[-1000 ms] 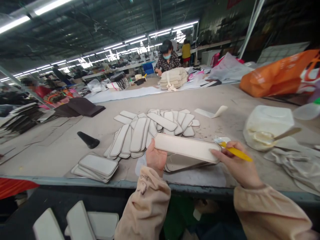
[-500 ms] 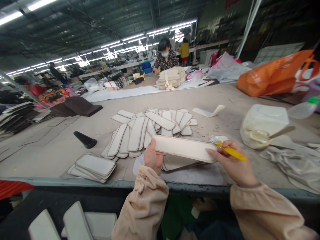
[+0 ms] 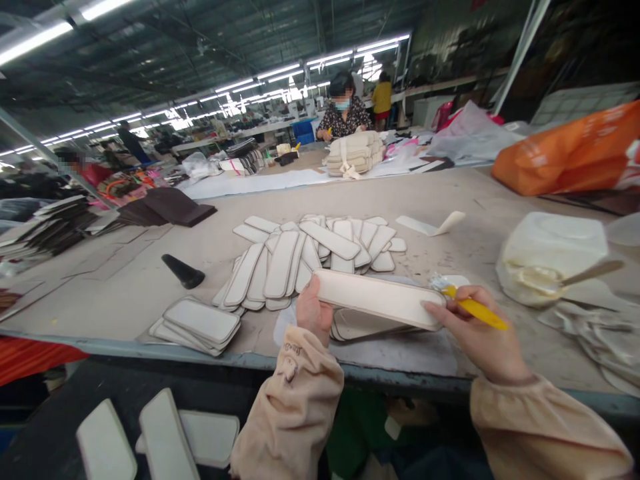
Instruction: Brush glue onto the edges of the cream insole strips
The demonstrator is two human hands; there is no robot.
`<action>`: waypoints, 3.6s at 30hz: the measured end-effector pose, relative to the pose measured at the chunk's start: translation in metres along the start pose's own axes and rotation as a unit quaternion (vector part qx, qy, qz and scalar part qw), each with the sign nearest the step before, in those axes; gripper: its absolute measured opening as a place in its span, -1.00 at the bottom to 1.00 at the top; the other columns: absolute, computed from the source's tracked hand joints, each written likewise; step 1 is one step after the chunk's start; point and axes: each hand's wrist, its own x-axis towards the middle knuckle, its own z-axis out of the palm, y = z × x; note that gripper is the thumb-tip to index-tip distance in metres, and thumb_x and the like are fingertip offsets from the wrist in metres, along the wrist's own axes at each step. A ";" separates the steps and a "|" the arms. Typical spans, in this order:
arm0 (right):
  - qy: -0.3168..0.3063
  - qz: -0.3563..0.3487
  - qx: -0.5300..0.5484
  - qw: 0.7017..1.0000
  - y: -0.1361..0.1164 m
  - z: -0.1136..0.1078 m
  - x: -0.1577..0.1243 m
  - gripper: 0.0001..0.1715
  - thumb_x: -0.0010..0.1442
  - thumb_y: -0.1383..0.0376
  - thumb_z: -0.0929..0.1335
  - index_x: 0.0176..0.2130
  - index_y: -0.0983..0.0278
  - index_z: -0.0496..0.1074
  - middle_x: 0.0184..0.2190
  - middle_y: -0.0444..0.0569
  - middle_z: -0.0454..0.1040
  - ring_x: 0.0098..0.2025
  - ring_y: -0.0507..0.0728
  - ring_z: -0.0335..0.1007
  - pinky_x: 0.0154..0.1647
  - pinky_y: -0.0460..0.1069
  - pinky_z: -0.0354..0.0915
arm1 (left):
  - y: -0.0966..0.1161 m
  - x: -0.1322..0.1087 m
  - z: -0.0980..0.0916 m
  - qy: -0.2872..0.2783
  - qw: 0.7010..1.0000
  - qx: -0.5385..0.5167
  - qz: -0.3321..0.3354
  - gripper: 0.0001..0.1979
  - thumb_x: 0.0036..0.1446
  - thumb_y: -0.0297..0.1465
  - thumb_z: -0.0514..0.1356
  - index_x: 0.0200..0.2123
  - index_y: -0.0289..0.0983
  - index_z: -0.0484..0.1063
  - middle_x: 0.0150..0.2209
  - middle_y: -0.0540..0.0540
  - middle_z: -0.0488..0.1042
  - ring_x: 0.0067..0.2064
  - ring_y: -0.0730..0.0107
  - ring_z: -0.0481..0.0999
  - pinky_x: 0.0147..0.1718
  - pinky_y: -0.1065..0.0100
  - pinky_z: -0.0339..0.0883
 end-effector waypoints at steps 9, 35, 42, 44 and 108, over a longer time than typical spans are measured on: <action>0.035 0.007 -0.030 0.999 -0.006 -0.001 0.002 -0.41 -0.24 0.03 0.56 -0.36 0.16 0.23 -0.57 -0.24 0.29 -0.52 0.03 0.25 -0.49 -0.07 0.23 | 0.008 -0.008 0.007 -0.046 0.998 -0.004 -0.032 -0.74 0.28 -0.33 0.06 -0.28 -0.34 0.48 -0.28 -0.16 0.61 -0.09 0.28 0.58 -0.03 0.27 0.44; -0.059 -0.286 -0.362 0.885 0.028 0.028 -0.009 -0.87 0.24 0.23 0.30 -0.20 0.22 0.31 -0.16 0.10 0.51 0.06 0.24 0.37 0.10 0.16 0.30 | 0.019 0.003 -0.035 -0.149 0.599 0.772 0.150 -0.79 0.05 -0.24 0.15 -0.53 -0.21 0.39 -0.57 0.00 0.38 -0.44 0.33 0.34 -0.42 0.37 0.04; -0.269 -0.320 -0.324 0.849 0.041 0.078 -0.045 -0.60 0.15 0.02 0.39 -0.17 0.26 0.37 0.10 0.16 0.43 0.26 0.24 0.20 0.31 0.21 0.03 | 0.020 0.009 -0.038 -0.159 0.493 0.845 0.132 -0.74 0.13 -0.17 0.03 -0.43 -0.21 0.35 -0.49 -0.04 0.44 -0.37 0.25 0.42 -0.41 0.35 0.10; -0.266 -0.309 -0.337 0.849 0.044 0.071 -0.044 -0.58 0.15 0.01 0.40 -0.16 0.26 0.37 0.11 0.17 0.41 0.26 0.25 0.19 0.32 0.22 0.01 | 0.019 0.009 -0.039 -0.163 0.485 0.848 0.140 -0.75 0.13 -0.18 0.02 -0.44 -0.20 0.33 -0.50 -0.04 0.43 -0.38 0.24 0.41 -0.41 0.35 0.10; 0.118 -0.037 0.187 0.974 -0.014 -0.086 0.007 -0.60 0.16 -0.03 0.36 -0.26 0.19 0.21 -0.41 -0.05 0.56 -0.41 0.12 0.52 -0.37 0.03 0.44 | 0.050 0.057 0.137 -0.148 0.880 0.435 0.121 -0.84 0.21 -0.36 0.13 -0.22 -0.35 0.34 -0.06 -0.31 0.49 0.16 0.05 0.38 0.02 0.04 0.35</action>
